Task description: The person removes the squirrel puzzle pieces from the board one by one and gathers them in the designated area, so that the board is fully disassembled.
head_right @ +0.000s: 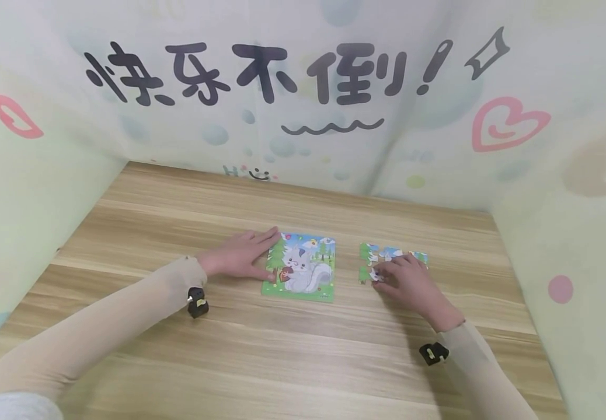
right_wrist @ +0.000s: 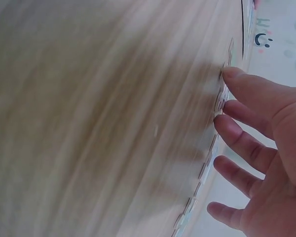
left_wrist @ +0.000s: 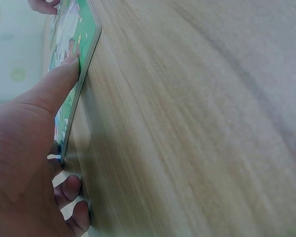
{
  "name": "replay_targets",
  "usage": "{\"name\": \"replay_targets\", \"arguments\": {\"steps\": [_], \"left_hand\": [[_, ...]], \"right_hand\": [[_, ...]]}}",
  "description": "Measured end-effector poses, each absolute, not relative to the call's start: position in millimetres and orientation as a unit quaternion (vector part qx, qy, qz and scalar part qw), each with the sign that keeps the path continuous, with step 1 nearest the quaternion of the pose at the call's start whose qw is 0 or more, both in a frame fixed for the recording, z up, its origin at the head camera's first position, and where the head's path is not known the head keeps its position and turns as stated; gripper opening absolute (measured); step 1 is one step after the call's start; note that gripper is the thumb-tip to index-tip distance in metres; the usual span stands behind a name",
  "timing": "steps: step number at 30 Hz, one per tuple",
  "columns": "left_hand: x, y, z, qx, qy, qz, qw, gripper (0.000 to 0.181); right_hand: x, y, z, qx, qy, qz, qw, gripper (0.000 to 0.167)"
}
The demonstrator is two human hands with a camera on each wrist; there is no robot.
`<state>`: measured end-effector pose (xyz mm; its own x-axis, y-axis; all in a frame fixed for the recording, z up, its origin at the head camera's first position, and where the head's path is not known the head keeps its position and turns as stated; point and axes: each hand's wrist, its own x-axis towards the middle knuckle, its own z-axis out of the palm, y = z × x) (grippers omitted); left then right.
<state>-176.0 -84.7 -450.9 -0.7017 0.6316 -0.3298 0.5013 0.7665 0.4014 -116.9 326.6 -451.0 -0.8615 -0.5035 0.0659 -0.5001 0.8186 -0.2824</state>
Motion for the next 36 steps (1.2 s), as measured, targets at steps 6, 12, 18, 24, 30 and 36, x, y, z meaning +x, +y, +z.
{"name": "replay_targets", "arguments": {"steps": [6,12,18,24,30,36], "left_hand": [[-175.7,-85.0,-451.3,0.31,0.912,0.142,0.228,0.107],[-175.2,-84.7,-449.1,0.31,0.912,0.142,0.227,0.107],[-174.3,-84.7,-446.4,0.308,0.912,0.149,0.225,0.106],[-174.2,-84.8,-449.9,0.305,0.913,0.147,0.228,0.107],[-174.8,-85.3,-453.6,0.304,0.913,0.15,0.228,0.107],[-175.0,-85.0,-452.9,0.305,0.913,0.148,0.226,0.107]], "right_hand": [[-116.6,326.7,-451.2,-0.261,0.954,-0.148,0.007,0.034],[-117.3,327.2,-450.3,-0.262,0.954,-0.146,0.007,0.033],[-116.4,326.6,-449.1,-0.257,0.955,-0.146,0.008,0.034],[-116.4,326.5,-451.0,-0.258,0.954,-0.151,0.01,0.034],[-116.1,326.9,-452.2,-0.256,0.954,-0.153,0.015,0.034],[-116.5,326.7,-452.5,-0.26,0.953,-0.154,0.009,0.034]]}}
